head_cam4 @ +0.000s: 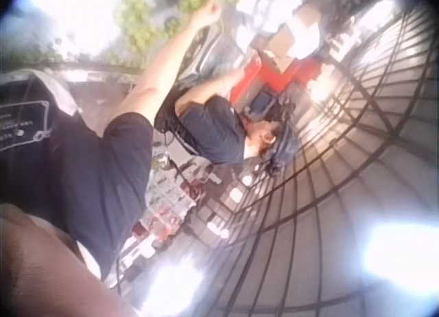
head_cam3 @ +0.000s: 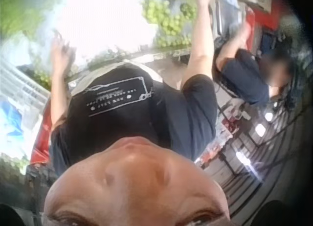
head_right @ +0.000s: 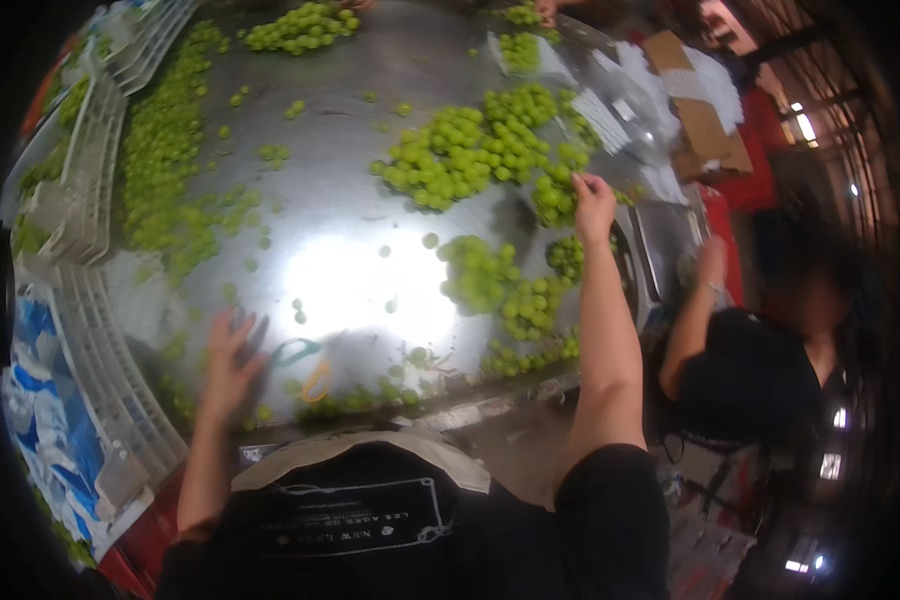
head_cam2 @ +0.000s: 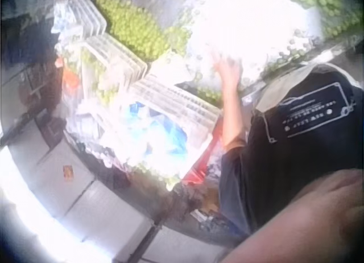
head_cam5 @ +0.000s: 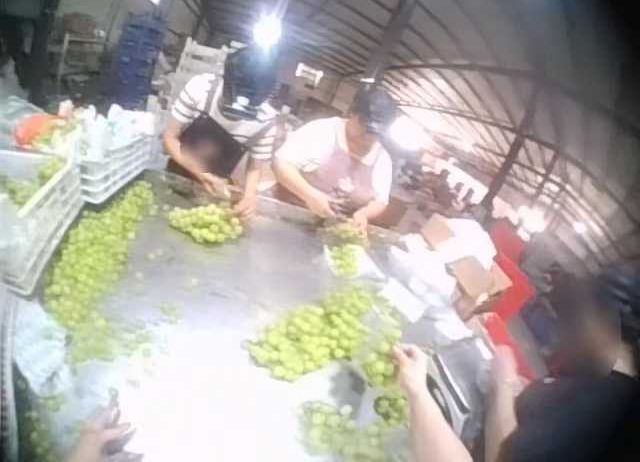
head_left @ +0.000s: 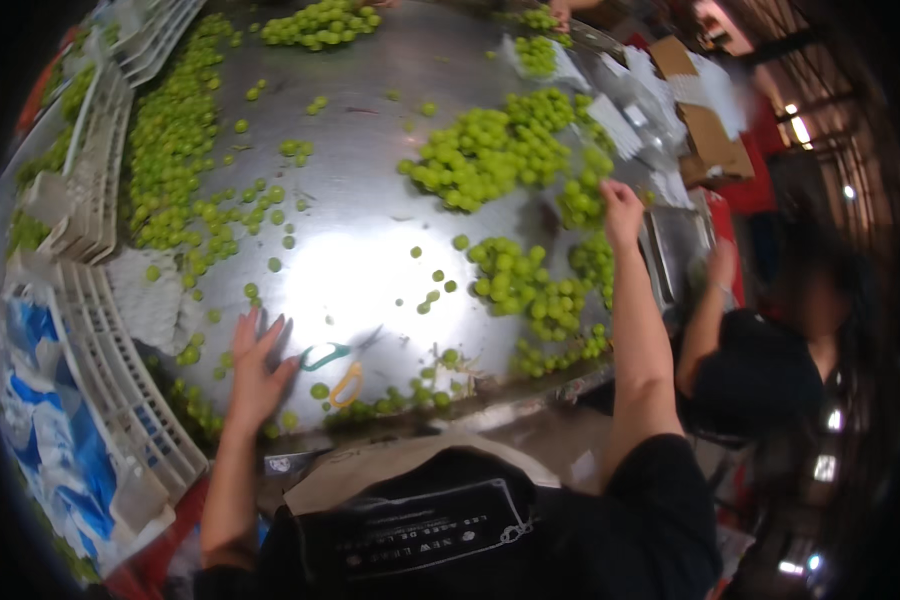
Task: The person trims grape bunches with shears on a metal table, removing individual grapes and placing the cleaned bunches into a plastic-lined crate.
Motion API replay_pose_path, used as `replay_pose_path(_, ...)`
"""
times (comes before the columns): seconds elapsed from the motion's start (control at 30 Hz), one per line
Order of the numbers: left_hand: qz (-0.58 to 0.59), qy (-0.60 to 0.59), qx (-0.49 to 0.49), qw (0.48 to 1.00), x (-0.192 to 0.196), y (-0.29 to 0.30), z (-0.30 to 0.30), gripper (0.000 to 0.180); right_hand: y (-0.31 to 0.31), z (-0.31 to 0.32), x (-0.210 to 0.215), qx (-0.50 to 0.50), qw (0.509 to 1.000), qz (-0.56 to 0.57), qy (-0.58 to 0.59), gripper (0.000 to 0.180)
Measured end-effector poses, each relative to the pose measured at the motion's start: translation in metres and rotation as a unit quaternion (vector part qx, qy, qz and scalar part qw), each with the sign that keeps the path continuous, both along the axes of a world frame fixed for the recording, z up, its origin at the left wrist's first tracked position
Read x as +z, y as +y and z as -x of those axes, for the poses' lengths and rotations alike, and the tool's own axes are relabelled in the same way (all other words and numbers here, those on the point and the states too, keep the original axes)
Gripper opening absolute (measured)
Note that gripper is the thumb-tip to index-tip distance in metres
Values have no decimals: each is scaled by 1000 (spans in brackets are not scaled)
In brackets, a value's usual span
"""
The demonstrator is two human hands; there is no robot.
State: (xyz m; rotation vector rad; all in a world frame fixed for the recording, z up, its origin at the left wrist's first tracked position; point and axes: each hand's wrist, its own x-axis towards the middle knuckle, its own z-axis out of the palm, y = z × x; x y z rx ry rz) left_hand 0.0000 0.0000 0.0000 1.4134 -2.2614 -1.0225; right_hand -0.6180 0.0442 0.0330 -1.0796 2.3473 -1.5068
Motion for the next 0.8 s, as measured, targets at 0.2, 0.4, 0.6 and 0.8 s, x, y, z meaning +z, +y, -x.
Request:
replay_pose_path(0.2,245,185,-1,952,-7,1,-2,21,-4,53,-63,-65,976,-158,138,28)
replay_pose_path(0.4,49,3,-49,998,171,12,14,64,-52,89,-68,-99,943,-270,165,39)
replay_pose_path(0.6,356,42,131,924,246,39,-116,70,-35,14,-42,-189,908,-289,236,57)
replay_pose_path(0.8,91,-295,349,885,198,-9,-260,88,-33,-135,-38,12,998,-35,59,63)
